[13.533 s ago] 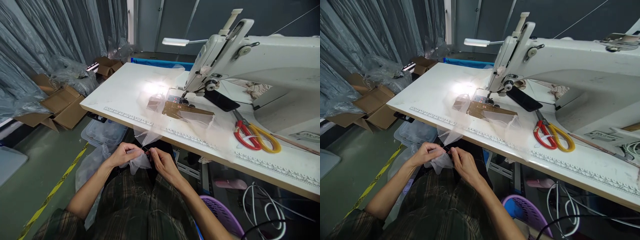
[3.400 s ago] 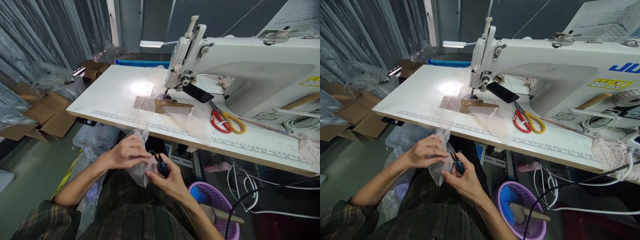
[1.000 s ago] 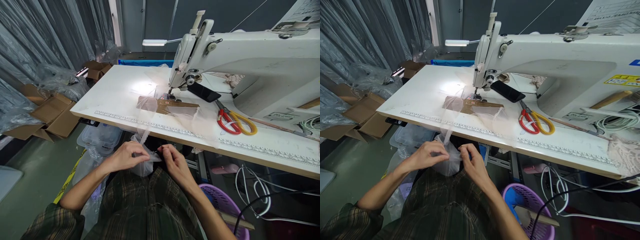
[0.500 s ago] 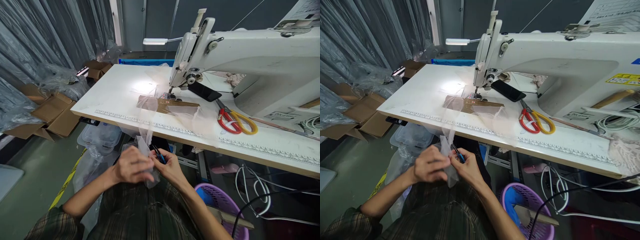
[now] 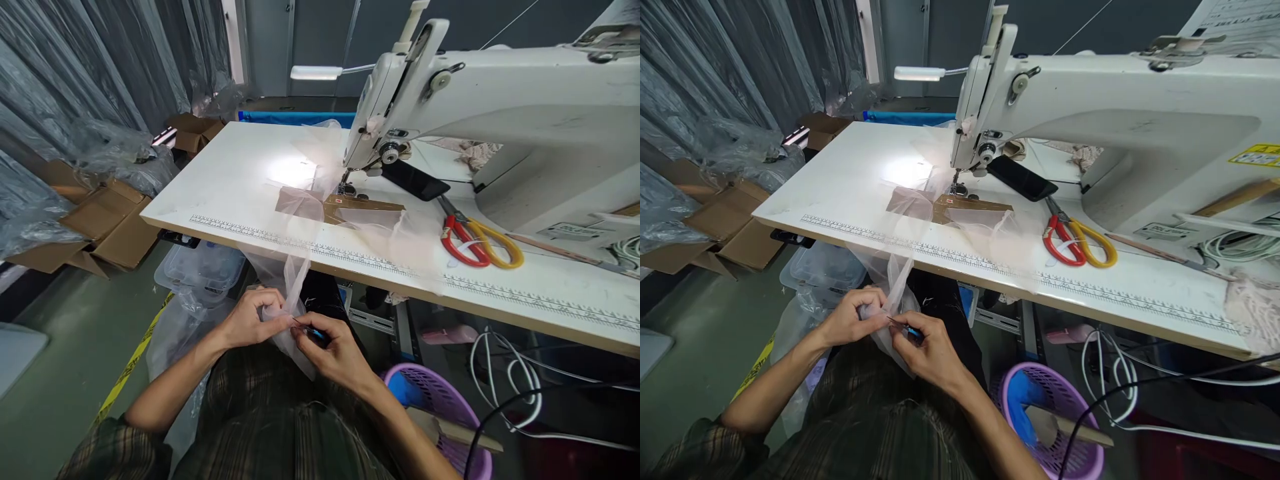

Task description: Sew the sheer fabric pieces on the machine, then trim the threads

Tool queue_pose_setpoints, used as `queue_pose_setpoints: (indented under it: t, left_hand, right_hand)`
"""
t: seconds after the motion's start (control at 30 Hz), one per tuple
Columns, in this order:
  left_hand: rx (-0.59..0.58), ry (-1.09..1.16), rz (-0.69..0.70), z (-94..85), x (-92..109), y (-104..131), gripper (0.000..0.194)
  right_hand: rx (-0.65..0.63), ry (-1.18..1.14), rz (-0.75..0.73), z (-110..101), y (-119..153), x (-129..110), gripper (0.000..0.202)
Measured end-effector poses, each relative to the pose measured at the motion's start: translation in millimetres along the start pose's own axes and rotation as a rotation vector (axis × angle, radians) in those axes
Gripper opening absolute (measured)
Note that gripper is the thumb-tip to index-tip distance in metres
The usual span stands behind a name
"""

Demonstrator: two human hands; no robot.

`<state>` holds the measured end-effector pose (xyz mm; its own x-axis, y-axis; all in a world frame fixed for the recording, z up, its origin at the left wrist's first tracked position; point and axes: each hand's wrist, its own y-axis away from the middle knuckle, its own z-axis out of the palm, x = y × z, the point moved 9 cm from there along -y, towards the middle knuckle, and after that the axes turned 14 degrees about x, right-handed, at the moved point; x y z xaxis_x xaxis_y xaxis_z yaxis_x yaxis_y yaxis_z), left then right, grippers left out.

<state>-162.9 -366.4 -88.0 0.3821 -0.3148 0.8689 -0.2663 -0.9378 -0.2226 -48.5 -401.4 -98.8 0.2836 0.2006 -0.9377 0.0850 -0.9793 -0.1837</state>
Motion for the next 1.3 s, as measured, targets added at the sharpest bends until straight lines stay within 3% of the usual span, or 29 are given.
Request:
queue_pose_setpoints:
  t: [0.1,0.2,0.33,0.63,0.93,1.13,1.3]
  left_hand:
    - [0.026,0.122,-0.307,-2.4,-26.0,5.7,0.032]
    - [-0.002,0.179,-0.405,-1.9,-31.8,8.8,0.032]
    - [-0.026,0.195,-0.383,-2.9,-26.0,8.6,0.031]
    - [-0.044,0.195,-0.341,-3.8,-24.6,8.5,0.033]
    - [0.028,0.318,-0.426,-3.3,-35.2,8.5,0.029]
    - [0.023,0.368,-0.443,-0.8,-35.4,6.9,0.028]
    - [0.026,0.357,-0.433,-0.5,-31.7,8.2,0.031]
  right_hand:
    - [0.018,0.000,0.038,-1.1,-5.9,10.4,0.023]
    - [0.014,-0.027,0.079,-1.5,-9.7,18.5,0.035]
    - [-0.011,-0.030,0.153,0.4,-9.0,27.7,0.050]
    - [-0.045,0.053,0.062,11.6,-18.8,18.8,0.047]
    - [0.013,0.087,0.098,9.5,-19.3,30.3,0.046]
    - [0.015,0.151,-0.007,14.4,-19.3,18.3,0.042]
    - [0.037,0.141,0.036,16.2,-21.8,24.4,0.042]
